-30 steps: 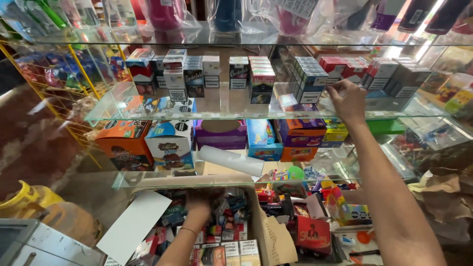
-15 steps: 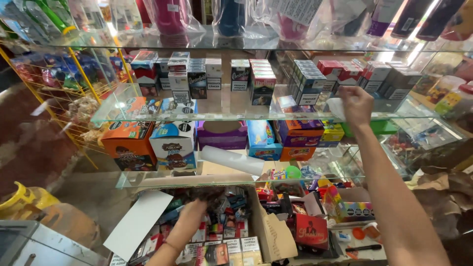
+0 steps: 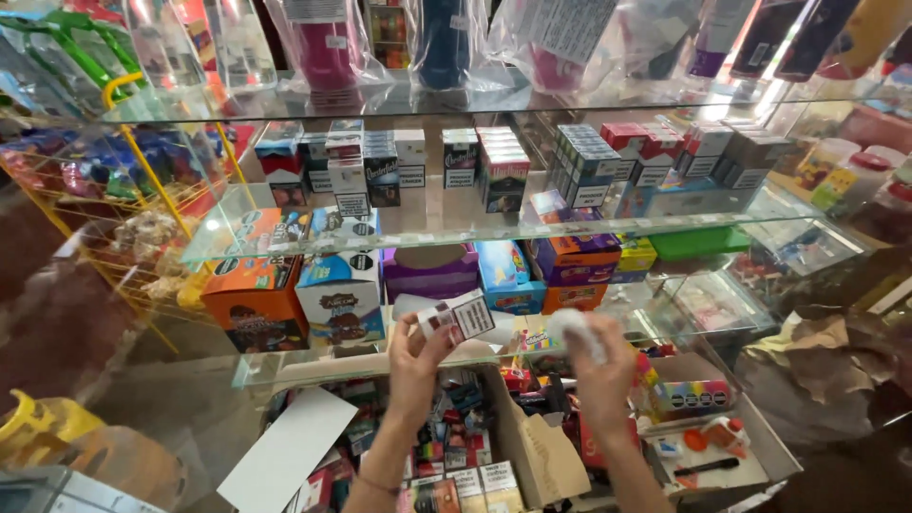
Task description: Stocking cigarette packs and small boxed items onto glass display shelves from a storage box.
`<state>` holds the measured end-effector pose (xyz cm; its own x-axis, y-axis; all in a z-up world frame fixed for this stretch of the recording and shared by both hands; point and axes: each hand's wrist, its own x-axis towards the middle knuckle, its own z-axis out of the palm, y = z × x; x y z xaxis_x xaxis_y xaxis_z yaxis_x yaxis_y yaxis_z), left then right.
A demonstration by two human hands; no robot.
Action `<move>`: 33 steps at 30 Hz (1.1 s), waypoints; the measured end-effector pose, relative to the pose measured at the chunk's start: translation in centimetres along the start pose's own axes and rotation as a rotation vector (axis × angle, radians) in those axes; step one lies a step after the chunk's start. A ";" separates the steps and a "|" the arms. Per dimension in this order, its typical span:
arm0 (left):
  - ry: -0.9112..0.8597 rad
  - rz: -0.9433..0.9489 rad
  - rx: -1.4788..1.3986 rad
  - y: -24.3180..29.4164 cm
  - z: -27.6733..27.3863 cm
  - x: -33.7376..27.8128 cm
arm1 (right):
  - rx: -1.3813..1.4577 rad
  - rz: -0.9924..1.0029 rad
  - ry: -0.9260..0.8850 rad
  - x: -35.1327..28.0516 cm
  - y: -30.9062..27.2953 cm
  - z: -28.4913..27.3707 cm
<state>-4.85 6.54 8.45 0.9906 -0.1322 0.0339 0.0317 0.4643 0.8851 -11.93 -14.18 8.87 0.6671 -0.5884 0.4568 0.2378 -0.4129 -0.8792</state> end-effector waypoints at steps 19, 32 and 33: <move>-0.232 -0.206 -0.518 -10.0 -0.9 4.9 | 0.078 -0.576 -0.341 -0.2 3.8 5.6; -0.426 -0.193 -0.822 -11.3 -2.6 5.9 | -0.320 -0.942 -0.595 -4.6 7.4 9.3; -0.362 -0.233 -0.835 -10.5 -2.3 5.8 | -0.279 -0.995 -0.584 -4.8 8.0 9.1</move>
<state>0.84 2.90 -1.73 0.8502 -0.5001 0.1645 0.4479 0.8513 0.2733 -6.82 -8.33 -1.62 0.5145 0.4527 0.7283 0.7198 -0.6896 -0.0798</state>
